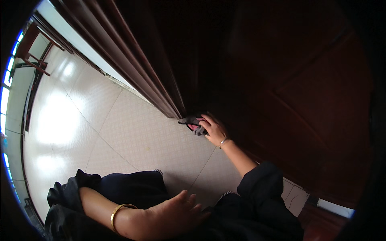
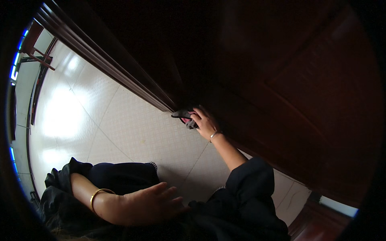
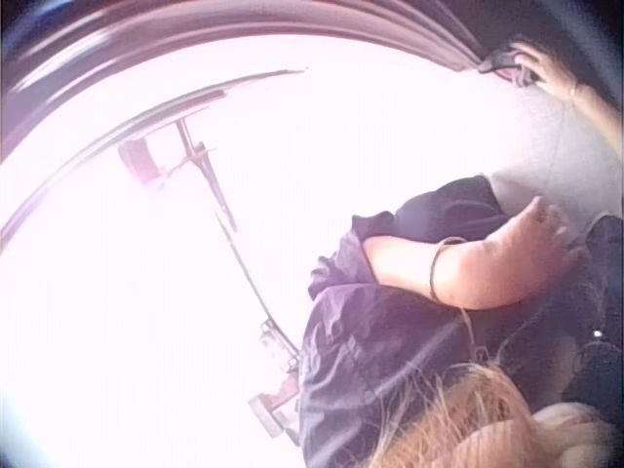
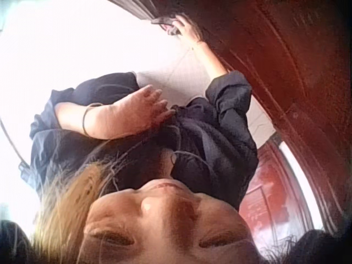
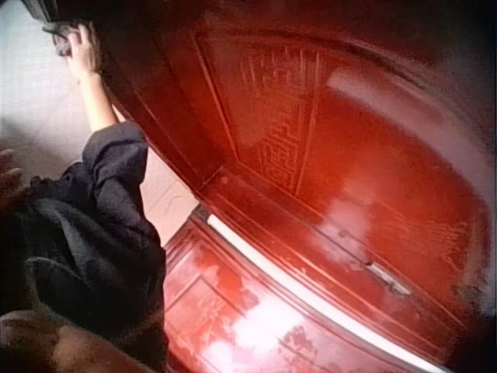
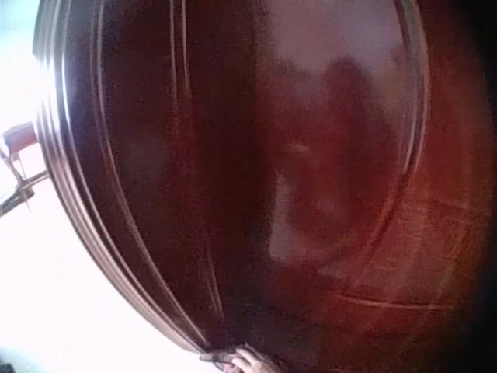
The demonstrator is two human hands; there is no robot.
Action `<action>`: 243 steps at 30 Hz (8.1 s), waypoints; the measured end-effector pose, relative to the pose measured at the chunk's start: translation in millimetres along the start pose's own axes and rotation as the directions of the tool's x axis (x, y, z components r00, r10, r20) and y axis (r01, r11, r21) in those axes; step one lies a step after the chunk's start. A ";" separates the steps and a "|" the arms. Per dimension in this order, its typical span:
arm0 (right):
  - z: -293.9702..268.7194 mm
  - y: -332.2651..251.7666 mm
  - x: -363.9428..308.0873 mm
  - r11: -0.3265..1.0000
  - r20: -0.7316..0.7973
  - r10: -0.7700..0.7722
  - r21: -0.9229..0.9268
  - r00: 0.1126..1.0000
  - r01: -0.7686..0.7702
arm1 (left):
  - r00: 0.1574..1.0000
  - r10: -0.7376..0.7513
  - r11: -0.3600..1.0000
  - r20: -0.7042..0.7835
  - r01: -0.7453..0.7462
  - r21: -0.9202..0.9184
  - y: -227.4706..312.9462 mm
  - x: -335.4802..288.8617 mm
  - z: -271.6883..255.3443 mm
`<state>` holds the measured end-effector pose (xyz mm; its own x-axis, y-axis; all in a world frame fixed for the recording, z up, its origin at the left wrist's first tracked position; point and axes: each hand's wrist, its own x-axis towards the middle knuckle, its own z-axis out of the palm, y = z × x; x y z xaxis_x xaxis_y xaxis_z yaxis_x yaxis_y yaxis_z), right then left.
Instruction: The person wipes a reddish-brown wooden door with a pink and grey cloth. They clean the flat surfaces, the carved decorative patterns, the door handle, and the door frame edges. The person opens the door to wipe the side edge and the bottom threshold area before closing it again.
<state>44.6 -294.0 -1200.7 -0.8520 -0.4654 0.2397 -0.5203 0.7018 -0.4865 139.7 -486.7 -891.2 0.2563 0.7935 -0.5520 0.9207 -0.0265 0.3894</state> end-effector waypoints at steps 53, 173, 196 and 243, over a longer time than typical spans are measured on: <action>-193.2 -160.6 133.1 0.928 -0.871 0.339 0.371 0.355 0.026 | 0.962 0.069 0.997 -0.264 -0.059 0.046 -71.3 4.8 87.4; -433.6 -982.1 498.6 -0.391 0.458 -0.167 0.782 0.873 -0.485 | 0.202 -0.824 0.195 -0.530 -0.777 -0.599 198.5 -883.4 43.0; -336.6 -843.6 826.7 -0.595 0.104 0.091 0.803 0.990 -0.030 | 0.077 -0.817 0.038 -0.572 -0.982 -0.186 -74.6 -1125.1 -58.6; -853.2 -884.2 869.9 0.169 -0.778 -0.547 -0.463 0.308 -0.870 | 0.022 0.328 0.594 -0.944 0.772 0.225 -380.3 -1282.8 -438.4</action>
<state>-286.1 -859.4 154.9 -0.0230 -0.1075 0.9939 0.6262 0.7734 0.0982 -668.2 -1228.0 -7.9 0.0300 0.5827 0.8121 0.8112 0.4605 -0.3604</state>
